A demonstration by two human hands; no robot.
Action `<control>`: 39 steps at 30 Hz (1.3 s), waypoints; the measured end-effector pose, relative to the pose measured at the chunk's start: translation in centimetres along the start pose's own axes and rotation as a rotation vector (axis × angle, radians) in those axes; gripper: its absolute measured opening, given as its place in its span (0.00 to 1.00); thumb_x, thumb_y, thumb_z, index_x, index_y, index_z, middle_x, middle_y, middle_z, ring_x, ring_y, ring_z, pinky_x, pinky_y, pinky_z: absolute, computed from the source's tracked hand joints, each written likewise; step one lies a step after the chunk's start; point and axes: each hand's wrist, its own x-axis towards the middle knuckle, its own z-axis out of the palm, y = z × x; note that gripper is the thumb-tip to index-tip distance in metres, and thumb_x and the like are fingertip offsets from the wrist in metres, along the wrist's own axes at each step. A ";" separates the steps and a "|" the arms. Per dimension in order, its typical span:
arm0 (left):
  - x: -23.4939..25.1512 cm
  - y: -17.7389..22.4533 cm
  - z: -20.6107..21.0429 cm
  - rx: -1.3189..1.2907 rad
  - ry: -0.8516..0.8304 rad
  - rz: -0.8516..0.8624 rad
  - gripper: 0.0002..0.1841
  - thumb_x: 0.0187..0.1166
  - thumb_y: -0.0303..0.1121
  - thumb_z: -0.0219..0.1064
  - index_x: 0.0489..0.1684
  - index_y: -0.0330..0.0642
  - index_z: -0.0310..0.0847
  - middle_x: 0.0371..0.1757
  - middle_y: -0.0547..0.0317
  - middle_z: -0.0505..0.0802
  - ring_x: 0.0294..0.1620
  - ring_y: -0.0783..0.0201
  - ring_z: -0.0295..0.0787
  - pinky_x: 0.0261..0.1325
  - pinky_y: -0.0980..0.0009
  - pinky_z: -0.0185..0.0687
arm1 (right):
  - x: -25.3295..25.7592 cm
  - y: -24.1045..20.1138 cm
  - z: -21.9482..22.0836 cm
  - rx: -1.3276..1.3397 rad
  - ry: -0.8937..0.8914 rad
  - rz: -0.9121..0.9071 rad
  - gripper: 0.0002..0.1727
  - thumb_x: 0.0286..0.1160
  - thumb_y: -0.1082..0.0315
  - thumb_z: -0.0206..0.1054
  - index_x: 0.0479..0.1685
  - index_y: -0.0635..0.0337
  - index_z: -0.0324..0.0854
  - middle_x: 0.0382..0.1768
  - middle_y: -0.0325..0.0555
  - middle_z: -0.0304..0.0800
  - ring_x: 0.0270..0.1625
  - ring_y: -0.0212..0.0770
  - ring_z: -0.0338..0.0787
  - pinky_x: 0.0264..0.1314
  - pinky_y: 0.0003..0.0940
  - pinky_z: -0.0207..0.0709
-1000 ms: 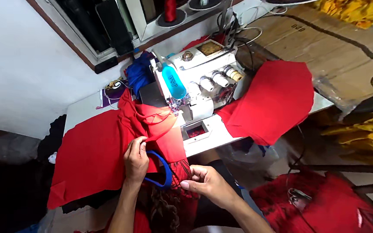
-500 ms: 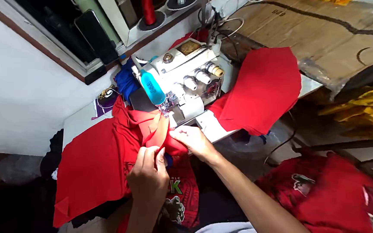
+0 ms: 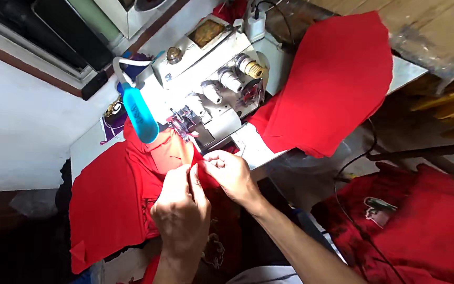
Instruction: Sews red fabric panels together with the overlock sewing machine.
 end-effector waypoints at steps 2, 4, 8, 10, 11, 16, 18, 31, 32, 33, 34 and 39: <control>0.6 -0.1 0.4 0.059 -0.003 -0.006 0.11 0.81 0.36 0.65 0.38 0.40 0.92 0.29 0.57 0.92 0.26 0.63 0.89 0.25 0.66 0.80 | 0.1 -0.3 0.2 -0.007 0.014 0.001 0.04 0.74 0.62 0.76 0.42 0.49 0.90 0.22 0.27 0.87 0.22 0.20 0.82 0.25 0.20 0.77; 1.1 -0.2 0.8 0.095 -0.013 0.003 0.11 0.81 0.37 0.65 0.39 0.40 0.92 0.30 0.57 0.91 0.25 0.62 0.88 0.23 0.63 0.78 | 0.1 -0.5 0.3 -0.005 0.030 0.009 0.04 0.74 0.62 0.75 0.42 0.49 0.90 0.22 0.27 0.88 0.22 0.20 0.82 0.25 0.20 0.78; 2.1 -0.5 1.7 0.160 -0.010 0.024 0.11 0.80 0.36 0.67 0.36 0.39 0.90 0.29 0.55 0.90 0.26 0.57 0.89 0.23 0.59 0.77 | 0.1 -0.8 0.8 0.005 0.074 0.024 0.04 0.72 0.62 0.76 0.41 0.49 0.90 0.22 0.26 0.88 0.22 0.20 0.83 0.26 0.20 0.78; 2.7 -0.4 2.1 0.182 -0.024 0.011 0.10 0.80 0.36 0.67 0.35 0.40 0.89 0.29 0.54 0.90 0.27 0.55 0.89 0.24 0.56 0.77 | 0.1 -0.8 1.1 -0.007 0.108 0.014 0.05 0.72 0.61 0.76 0.41 0.49 0.89 0.24 0.27 0.88 0.24 0.20 0.83 0.27 0.20 0.79; 3.0 -0.3 2.2 0.191 -0.037 -0.003 0.09 0.80 0.35 0.67 0.35 0.40 0.89 0.30 0.53 0.90 0.28 0.54 0.89 0.24 0.55 0.78 | 0.1 -0.8 1.2 -0.015 0.123 0.017 0.06 0.72 0.61 0.76 0.41 0.48 0.89 0.25 0.27 0.89 0.25 0.20 0.84 0.28 0.20 0.79; 4.2 0.4 2.5 0.254 -0.123 -0.078 0.08 0.79 0.33 0.69 0.32 0.39 0.88 0.28 0.52 0.89 0.28 0.50 0.89 0.25 0.51 0.77 | 0.0 -1.3 1.8 -0.036 0.196 0.029 0.08 0.70 0.61 0.78 0.42 0.50 0.88 0.25 0.29 0.88 0.26 0.20 0.84 0.30 0.18 0.78; 4.5 0.5 2.7 0.260 -0.147 -0.088 0.08 0.79 0.33 0.68 0.32 0.39 0.87 0.28 0.51 0.89 0.28 0.50 0.90 0.25 0.51 0.76 | 0.0 -1.4 2.0 -0.046 0.217 0.028 0.09 0.69 0.61 0.79 0.43 0.51 0.87 0.25 0.29 0.88 0.25 0.21 0.84 0.30 0.18 0.79; -1.8 -4.4 2.3 -0.479 -0.090 -0.106 0.10 0.78 0.35 0.71 0.49 0.40 0.91 0.43 0.62 0.95 0.35 0.77 0.90 0.39 0.79 0.90 | -1.2 0.3 1.4 0.132 0.011 0.140 0.14 0.72 0.66 0.76 0.55 0.51 0.85 0.37 0.34 0.95 0.36 0.28 0.93 0.41 0.27 0.89; -4.2 -5.6 2.3 -0.494 -0.053 -0.155 0.13 0.77 0.34 0.72 0.53 0.35 0.89 0.48 0.55 0.94 0.34 0.76 0.88 0.37 0.80 0.88 | -1.3 0.6 1.2 0.160 -0.057 0.214 0.14 0.72 0.66 0.75 0.56 0.52 0.87 0.37 0.35 0.95 0.38 0.29 0.93 0.44 0.29 0.89; -6.8 -7.0 2.8 -0.455 -0.014 -0.215 0.19 0.75 0.34 0.73 0.59 0.29 0.85 0.55 0.47 0.91 0.30 0.76 0.84 0.31 0.81 0.83 | -1.3 0.9 1.2 0.204 -0.114 0.281 0.14 0.72 0.67 0.74 0.56 0.54 0.88 0.37 0.37 0.96 0.39 0.30 0.93 0.46 0.31 0.88; -9.3 -8.3 3.6 -0.382 -0.011 -0.281 0.26 0.74 0.36 0.75 0.66 0.26 0.80 0.63 0.39 0.85 0.28 0.74 0.82 0.28 0.80 0.81 | -1.3 0.9 1.4 0.275 -0.163 0.333 0.11 0.73 0.69 0.72 0.53 0.56 0.88 0.36 0.39 0.95 0.39 0.32 0.92 0.46 0.32 0.86; -11.4 -15.8 1.6 -0.270 -0.060 -0.370 0.15 0.66 0.26 0.76 0.48 0.27 0.89 0.48 0.37 0.94 0.50 0.47 0.94 0.56 0.48 0.89 | -1.4 -0.4 2.7 0.773 -0.429 0.484 0.11 0.88 0.66 0.58 0.54 0.59 0.84 0.40 0.45 0.93 0.41 0.33 0.92 0.47 0.30 0.87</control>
